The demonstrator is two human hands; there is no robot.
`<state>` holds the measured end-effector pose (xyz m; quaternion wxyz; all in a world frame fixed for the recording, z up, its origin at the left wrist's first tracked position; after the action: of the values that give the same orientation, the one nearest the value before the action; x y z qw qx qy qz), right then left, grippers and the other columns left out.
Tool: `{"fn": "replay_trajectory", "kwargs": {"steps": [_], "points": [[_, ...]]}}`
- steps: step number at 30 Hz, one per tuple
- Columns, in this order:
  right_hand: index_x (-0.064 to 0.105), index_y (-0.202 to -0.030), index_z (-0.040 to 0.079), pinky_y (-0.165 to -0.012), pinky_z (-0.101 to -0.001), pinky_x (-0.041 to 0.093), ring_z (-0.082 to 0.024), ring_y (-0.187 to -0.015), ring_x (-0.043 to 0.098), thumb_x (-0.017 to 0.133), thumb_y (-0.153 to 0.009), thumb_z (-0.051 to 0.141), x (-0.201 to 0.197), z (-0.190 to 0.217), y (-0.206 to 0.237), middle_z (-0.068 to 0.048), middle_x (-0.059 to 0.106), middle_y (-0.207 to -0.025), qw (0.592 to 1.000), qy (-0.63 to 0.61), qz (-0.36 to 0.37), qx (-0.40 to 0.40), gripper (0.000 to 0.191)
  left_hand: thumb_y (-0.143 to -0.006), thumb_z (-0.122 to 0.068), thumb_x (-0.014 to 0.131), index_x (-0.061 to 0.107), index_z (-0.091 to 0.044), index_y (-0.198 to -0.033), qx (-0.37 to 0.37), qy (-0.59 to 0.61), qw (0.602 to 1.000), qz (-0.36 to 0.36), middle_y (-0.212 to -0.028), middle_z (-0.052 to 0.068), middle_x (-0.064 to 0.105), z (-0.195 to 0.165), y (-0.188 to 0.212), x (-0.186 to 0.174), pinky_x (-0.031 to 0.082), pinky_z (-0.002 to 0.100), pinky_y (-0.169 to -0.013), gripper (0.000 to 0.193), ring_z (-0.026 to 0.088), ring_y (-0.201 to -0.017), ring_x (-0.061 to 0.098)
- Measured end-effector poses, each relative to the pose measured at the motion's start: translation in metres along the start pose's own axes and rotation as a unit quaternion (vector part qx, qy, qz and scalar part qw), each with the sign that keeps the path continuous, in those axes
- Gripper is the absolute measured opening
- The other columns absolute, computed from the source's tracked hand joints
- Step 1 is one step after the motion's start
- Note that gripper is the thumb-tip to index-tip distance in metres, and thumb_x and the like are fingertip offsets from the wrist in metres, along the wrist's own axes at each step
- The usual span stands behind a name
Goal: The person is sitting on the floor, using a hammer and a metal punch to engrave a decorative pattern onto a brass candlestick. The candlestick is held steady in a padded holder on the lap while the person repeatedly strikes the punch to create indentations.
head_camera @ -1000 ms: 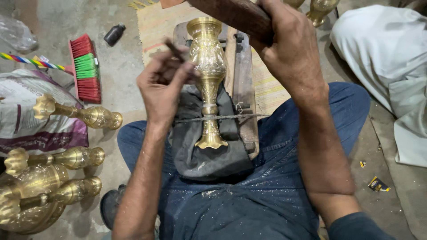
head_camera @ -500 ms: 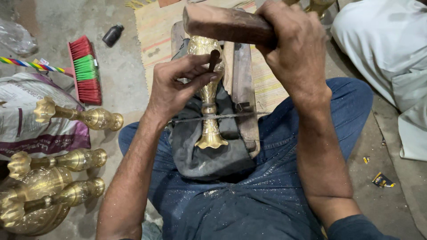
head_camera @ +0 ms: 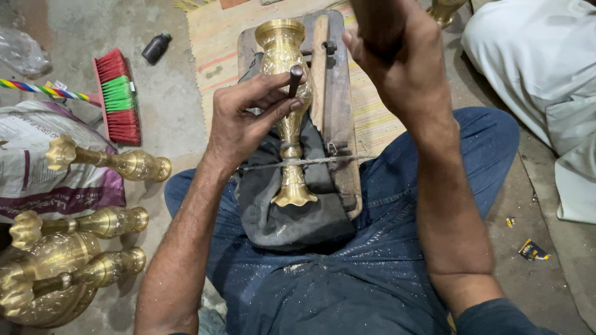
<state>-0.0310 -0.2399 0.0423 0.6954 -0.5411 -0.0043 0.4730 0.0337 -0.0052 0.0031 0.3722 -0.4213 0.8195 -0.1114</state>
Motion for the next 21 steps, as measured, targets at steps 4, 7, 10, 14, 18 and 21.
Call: {"fn": "replay_trajectory", "kwargs": {"steps": [4,7,10,14,18,21], "points": [[0.064,-0.106,0.005,-0.065,-0.0385,0.056,-0.022,-0.076,0.073,0.080,-0.095,0.004,0.004,0.003,-0.003,-0.008,0.073,-0.091,0.990,0.143,0.002,-0.019,0.019,-0.097,0.000,0.078,0.066,-0.001,-0.131,0.017,-0.006,1.000,0.004,-0.122,0.013,0.075,-0.003,-0.001,-0.001,0.068,0.029,-0.088,0.036,0.019,-0.105,0.079],[0.059,-0.122,0.006,-0.072,-0.0351,0.060,-0.018,-0.083,0.071,0.078,-0.096,0.009,0.006,0.000,-0.005,-0.007,0.070,-0.101,0.997,-0.020,0.019,0.070,0.032,-0.097,-0.001,0.079,0.067,-0.001,-0.131,0.007,-0.010,1.000,0.004,-0.120,0.012,0.076,-0.002,-0.001,-0.002,0.068,0.029,-0.088,0.036,0.019,-0.104,0.079],[0.061,-0.115,0.007,-0.072,-0.0403,0.057,-0.021,-0.085,0.070,0.081,-0.090,0.009,0.003,0.010,-0.005,-0.006,0.072,-0.096,0.991,0.134,0.007,-0.010,0.032,-0.096,-0.003,0.082,0.068,-0.001,-0.130,-0.001,-0.028,1.000,0.002,-0.113,0.010,0.078,0.000,0.000,-0.002,0.068,0.029,-0.087,0.037,0.018,-0.102,0.079],[0.058,-0.122,0.007,-0.083,-0.0357,0.057,-0.015,-0.094,0.069,0.077,-0.102,0.014,0.010,-0.004,-0.002,-0.003,0.070,-0.103,0.972,-0.185,0.031,0.139,0.028,-0.095,-0.004,0.083,0.068,-0.001,-0.129,0.002,-0.029,1.000,-0.004,-0.114,0.011,0.077,0.001,0.001,-0.002,0.068,0.029,-0.085,0.037,0.018,-0.100,0.079],[0.061,-0.121,0.005,-0.083,-0.0445,0.053,-0.025,-0.093,0.069,0.080,-0.100,0.004,0.012,0.001,0.002,-0.007,0.071,-0.104,0.990,0.130,0.047,-0.003,0.029,-0.097,-0.004,0.082,0.069,-0.004,-0.129,0.013,-0.014,1.000,0.004,-0.114,0.010,0.078,0.001,0.002,-0.002,0.068,0.030,-0.090,0.035,0.018,-0.104,0.079],[0.058,-0.121,0.003,-0.082,-0.0427,0.057,-0.025,-0.096,0.070,0.077,-0.095,0.003,0.010,0.000,0.003,-0.008,0.069,-0.108,0.999,0.003,0.022,0.023,0.032,-0.096,-0.004,0.082,0.069,-0.004,-0.129,0.015,-0.027,1.000,0.002,-0.115,0.010,0.077,0.003,0.002,-0.002,0.068,0.030,-0.090,0.035,0.019,-0.105,0.078]]}}
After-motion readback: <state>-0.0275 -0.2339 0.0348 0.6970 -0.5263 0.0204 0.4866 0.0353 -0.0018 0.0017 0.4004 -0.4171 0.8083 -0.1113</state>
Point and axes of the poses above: each hand's wrist, its own y-axis away from the middle knuckle, its own x-axis out of the palm, z = x × y, the point moved 4 cm from there along -y, towards the middle knuckle
